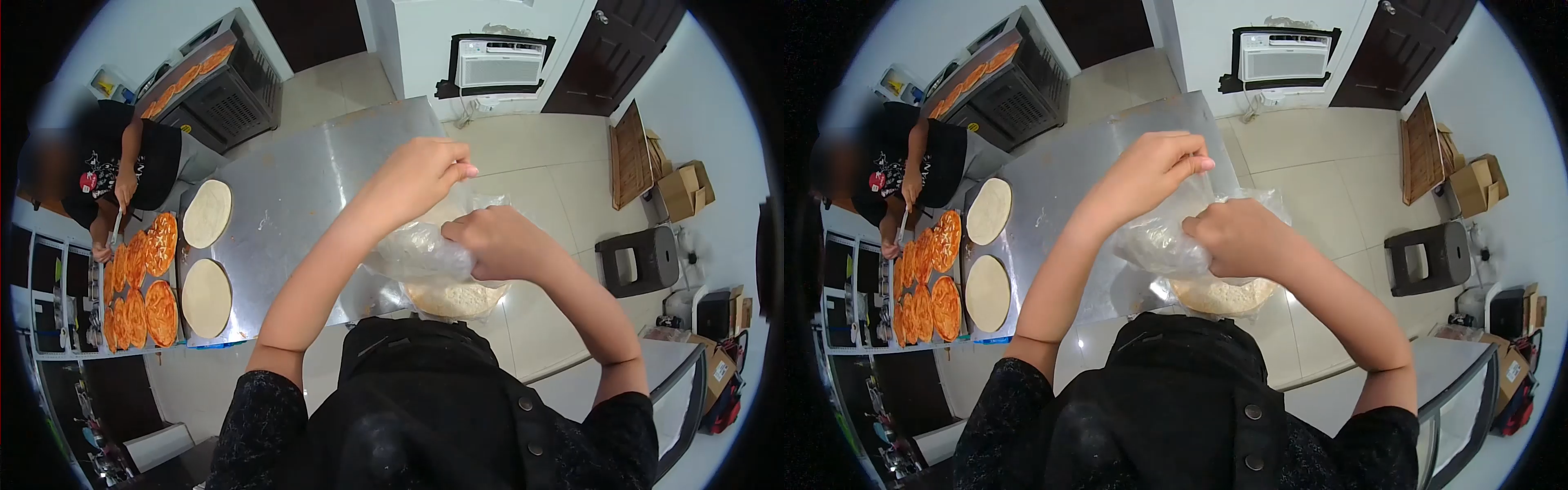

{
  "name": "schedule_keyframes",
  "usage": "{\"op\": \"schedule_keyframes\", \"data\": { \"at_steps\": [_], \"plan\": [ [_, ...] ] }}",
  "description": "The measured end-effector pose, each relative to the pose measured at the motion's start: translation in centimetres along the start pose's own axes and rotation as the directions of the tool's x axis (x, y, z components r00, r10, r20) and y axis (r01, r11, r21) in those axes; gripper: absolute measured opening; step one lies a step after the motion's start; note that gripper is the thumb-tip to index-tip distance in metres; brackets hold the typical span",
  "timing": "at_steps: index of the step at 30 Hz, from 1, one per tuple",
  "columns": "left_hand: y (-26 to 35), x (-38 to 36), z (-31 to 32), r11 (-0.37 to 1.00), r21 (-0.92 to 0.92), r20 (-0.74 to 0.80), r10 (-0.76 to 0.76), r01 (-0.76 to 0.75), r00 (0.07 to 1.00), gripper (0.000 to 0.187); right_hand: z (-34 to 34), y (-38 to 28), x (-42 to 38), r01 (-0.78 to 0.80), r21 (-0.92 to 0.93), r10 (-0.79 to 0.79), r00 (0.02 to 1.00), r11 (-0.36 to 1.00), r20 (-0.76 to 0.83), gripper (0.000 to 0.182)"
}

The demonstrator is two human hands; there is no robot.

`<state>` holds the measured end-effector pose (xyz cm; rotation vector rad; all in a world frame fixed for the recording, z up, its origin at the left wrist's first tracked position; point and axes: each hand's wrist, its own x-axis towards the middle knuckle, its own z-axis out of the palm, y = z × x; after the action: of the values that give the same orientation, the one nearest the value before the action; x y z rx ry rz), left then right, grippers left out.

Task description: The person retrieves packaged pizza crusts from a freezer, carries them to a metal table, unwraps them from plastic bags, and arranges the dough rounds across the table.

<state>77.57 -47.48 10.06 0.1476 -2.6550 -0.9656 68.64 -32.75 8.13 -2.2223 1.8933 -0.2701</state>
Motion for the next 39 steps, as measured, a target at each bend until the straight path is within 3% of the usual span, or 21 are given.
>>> {"op": "schedule_keyframes", "data": {
  "at_steps": [1,2,3,4,6,7,9,15,19,21,23,27,30,31,32,34,36,37,38,39],
  "plan": [
    [-0.2,-0.1,0.0,1.0,0.0,-0.008,0.0,0.0,1.0,0.014,0.2,0.8,0.1,-0.016,0.14,0.018,1.0,0.99,-0.01,0.019],
    [-0.2,-0.5,0.0,0.988,0.136,-0.222,0.105,-0.076,0.969,0.014,0.5,1.8,0.0,-0.014,0.14,0.015,1.0,0.99,-0.007,0.019],
    [-0.1,-1.0,0.2,0.952,0.282,-0.407,0.229,-0.117,0.884,0.015,0.9,3.1,-0.4,-0.056,0.274,0.067,0.997,0.96,-0.03,0.02],
    [-0.3,-2.2,0.6,0.954,0.279,-0.405,0.224,-0.113,0.887,0.015,1.4,4.2,-0.9,-0.095,0.407,0.123,0.991,0.908,-0.044,0.021],
    [-1.4,-4.8,2.6,0.899,0.352,-0.328,0.379,-0.26,0.866,0.016,2.1,5.6,-1.6,-0.106,0.485,0.161,0.984,0.868,-0.072,0.022],
    [-1.9,-5.4,3.8,0.9,0.346,-0.322,0.38,-0.266,0.867,0.016,2.3,6.1,-2.0,-0.151,0.526,0.201,0.979,0.837,-0.041,0.022],
    [-3.1,-6.3,6.5,0.829,0.356,-0.117,0.497,-0.43,0.86,0.017,2.7,6.5,-2.5,-0.201,0.565,0.245,0.97,0.8,-0.003,0.023],
    [-6.6,-5.3,8.7,0.699,0.55,-0.063,0.58,-0.457,0.812,0.016,2.4,6.0,-3.0,-0.351,0.564,0.372,0.924,0.747,0.082,0.023],
    [-5.6,-6.4,9.4,0.712,0.474,0.004,0.586,-0.517,0.81,0.013,4.8,8.8,-4.7,-0.452,0.687,0.42,0.878,0.569,0.23,0.029],
    [-5.3,-7.8,9.6,0.697,0.474,0.159,0.533,-0.538,0.831,0.009,6.1,9.8,-6.1,-0.503,0.707,0.458,0.844,0.496,0.279,0.033],
    [-5.4,-8.8,9.4,0.745,0.441,0.167,0.48,-0.5,0.861,0.009,7.2,10.2,-7.8,-0.552,0.76,0.526,0.783,0.343,0.331,0.039],
    [-4.9,-8.6,9.8,0.844,0.298,0.15,0.421,-0.447,0.895,0.012,7.2,9.7,-8.4,-0.643,0.689,0.534,0.732,0.335,0.423,0.044],
    [-3.1,-7.4,10.4,0.79,0.271,0.171,0.523,-0.55,0.835,0.01,6.3,8.2,-6.3,-0.602,0.664,0.453,0.79,0.443,0.413,0.045],
    [-2.7,-7.1,10.0,0.788,0.271,0.172,0.525,-0.553,0.833,0.01,7.1,8.6,-5.7,-0.574,0.591,0.399,0.819,0.567,0.413,0.044],
    [-2.4,-6.7,9.5,0.826,0.196,0.162,0.504,-0.528,0.848,0.011,7.5,8.7,-5.2,-0.528,0.508,0.34,0.842,0.681,0.419,0.043],
    [-3.1,-6.3,8.5,0.859,0.123,0.15,0.479,-0.497,0.865,0.014,7.0,7.5,-5.0,-0.547,0.503,0.373,0.833,0.669,0.409,0.039],
    [-5.1,-6.6,7.0,0.979,-0.055,-0.175,0.185,-0.197,0.967,0.033,6.8,6.7,-5.3,-0.565,0.497,0.399,0.823,0.659,0.405,0.035],
    [-6.6,-7.2,6.7,0.98,-0.053,-0.179,0.18,-0.192,0.967,0.033,6.8,6.7,-5.7,-0.538,0.543,0.387,0.842,0.645,0.375,0.033],
    [-8.8,-8.1,6.8,0.954,-0.301,-0.208,-0.068,0.002,0.976,0.041,6.8,6.7,-6.2,-0.509,0.587,0.376,0.861,0.629,0.344,0.031],
    [-10.9,-9.1,7.4,0.829,-0.532,-0.176,-0.31,0.175,0.934,0.05,6.9,6.6,-6.7,-0.505,0.585,0.369,0.863,0.635,0.345,0.031]
  ]
}}
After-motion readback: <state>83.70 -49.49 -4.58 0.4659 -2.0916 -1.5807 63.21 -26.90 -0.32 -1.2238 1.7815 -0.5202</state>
